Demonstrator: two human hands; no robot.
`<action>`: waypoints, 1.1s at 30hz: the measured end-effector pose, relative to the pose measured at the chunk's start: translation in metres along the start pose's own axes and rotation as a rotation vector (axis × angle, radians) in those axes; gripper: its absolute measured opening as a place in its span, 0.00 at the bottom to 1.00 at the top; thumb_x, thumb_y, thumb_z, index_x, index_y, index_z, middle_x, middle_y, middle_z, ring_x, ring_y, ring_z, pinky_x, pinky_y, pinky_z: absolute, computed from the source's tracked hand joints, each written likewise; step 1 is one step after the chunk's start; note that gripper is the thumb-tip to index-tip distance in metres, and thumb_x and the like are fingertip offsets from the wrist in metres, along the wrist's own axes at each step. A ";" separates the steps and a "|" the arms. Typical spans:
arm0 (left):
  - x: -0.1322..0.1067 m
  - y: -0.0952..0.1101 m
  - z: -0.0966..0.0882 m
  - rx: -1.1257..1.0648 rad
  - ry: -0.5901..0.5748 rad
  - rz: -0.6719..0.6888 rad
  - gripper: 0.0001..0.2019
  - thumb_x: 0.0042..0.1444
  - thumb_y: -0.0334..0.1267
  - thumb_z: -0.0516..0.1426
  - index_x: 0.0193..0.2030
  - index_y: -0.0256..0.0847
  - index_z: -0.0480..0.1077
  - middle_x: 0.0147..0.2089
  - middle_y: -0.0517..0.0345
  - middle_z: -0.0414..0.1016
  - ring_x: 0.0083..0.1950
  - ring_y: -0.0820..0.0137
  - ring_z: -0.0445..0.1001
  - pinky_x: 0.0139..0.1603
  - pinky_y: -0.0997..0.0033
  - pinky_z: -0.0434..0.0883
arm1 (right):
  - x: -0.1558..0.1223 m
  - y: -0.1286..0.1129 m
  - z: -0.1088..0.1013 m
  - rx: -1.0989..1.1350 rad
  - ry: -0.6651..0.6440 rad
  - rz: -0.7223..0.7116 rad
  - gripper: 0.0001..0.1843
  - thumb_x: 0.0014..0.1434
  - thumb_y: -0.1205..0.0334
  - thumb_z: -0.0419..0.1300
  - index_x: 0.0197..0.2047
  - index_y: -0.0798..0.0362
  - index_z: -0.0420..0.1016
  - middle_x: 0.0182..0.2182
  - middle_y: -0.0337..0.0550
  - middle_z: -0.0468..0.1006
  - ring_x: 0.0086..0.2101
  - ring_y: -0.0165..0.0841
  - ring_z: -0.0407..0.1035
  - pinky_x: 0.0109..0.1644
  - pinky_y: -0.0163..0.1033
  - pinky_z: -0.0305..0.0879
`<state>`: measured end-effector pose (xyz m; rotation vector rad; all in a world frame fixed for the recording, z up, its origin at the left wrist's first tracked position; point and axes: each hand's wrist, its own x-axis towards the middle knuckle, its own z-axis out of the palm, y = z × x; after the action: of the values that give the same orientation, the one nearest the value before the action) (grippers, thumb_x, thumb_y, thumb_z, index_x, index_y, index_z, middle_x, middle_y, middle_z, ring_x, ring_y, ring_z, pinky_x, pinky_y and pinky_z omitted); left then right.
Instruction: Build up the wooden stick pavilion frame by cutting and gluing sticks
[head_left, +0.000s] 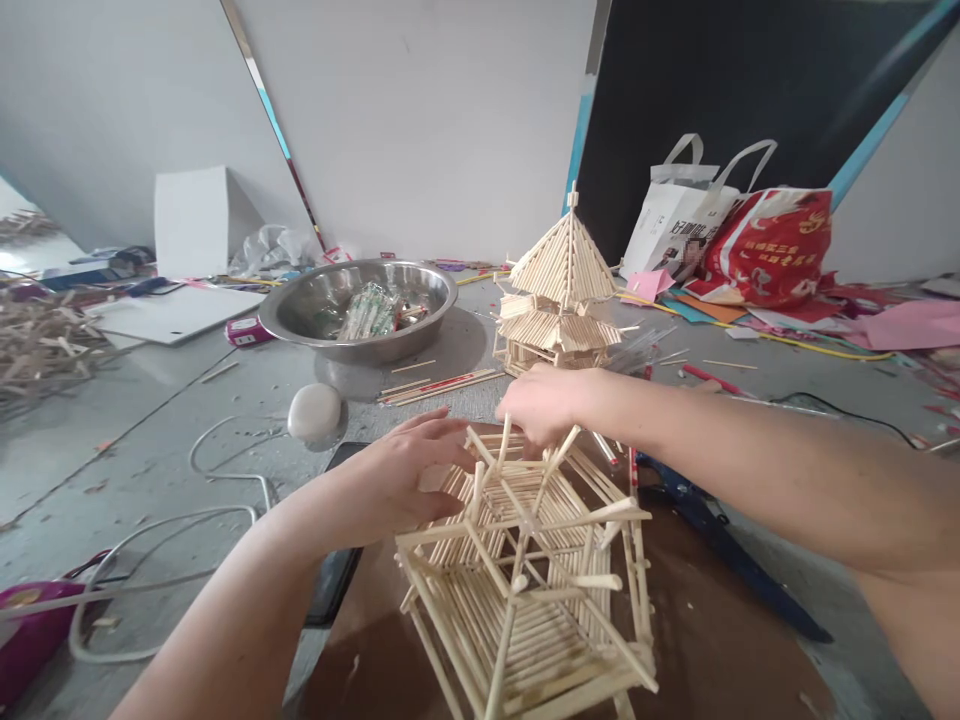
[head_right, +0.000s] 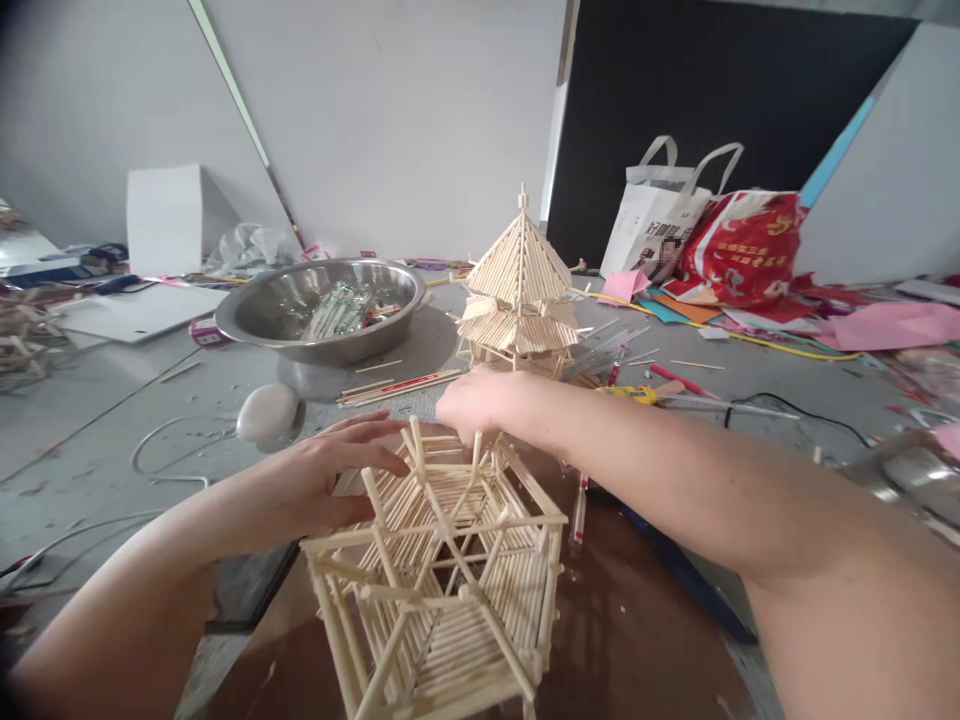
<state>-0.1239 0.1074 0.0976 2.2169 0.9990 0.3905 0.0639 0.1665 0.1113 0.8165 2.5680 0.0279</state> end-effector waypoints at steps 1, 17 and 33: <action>0.001 0.000 0.000 -0.009 -0.008 0.017 0.12 0.42 0.32 0.58 0.36 0.50 0.74 0.55 0.62 0.63 0.58 0.58 0.56 0.61 0.59 0.42 | 0.000 -0.002 0.000 0.001 0.002 -0.005 0.11 0.43 0.61 0.57 0.33 0.54 0.74 0.28 0.46 0.76 0.29 0.36 0.68 0.27 0.37 0.54; 0.005 0.012 0.001 -0.024 0.085 0.009 0.07 0.48 0.34 0.55 0.23 0.44 0.73 0.35 0.57 0.74 0.48 0.60 0.67 0.49 0.66 0.61 | -0.019 0.003 0.007 0.109 0.214 -0.061 0.14 0.53 0.59 0.49 0.29 0.51 0.75 0.27 0.44 0.77 0.27 0.33 0.67 0.24 0.35 0.48; 0.004 0.002 -0.002 0.187 0.332 -0.260 0.15 0.50 0.45 0.48 0.18 0.39 0.60 0.17 0.63 0.58 0.21 0.74 0.56 0.21 0.75 0.54 | -0.023 0.028 0.026 0.896 0.168 0.156 0.09 0.52 0.60 0.53 0.29 0.56 0.71 0.23 0.38 0.72 0.21 0.24 0.62 0.24 0.30 0.55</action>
<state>-0.1215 0.1100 0.1000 2.1873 1.5370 0.5776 0.1072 0.1738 0.1011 1.3537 2.6225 -1.1096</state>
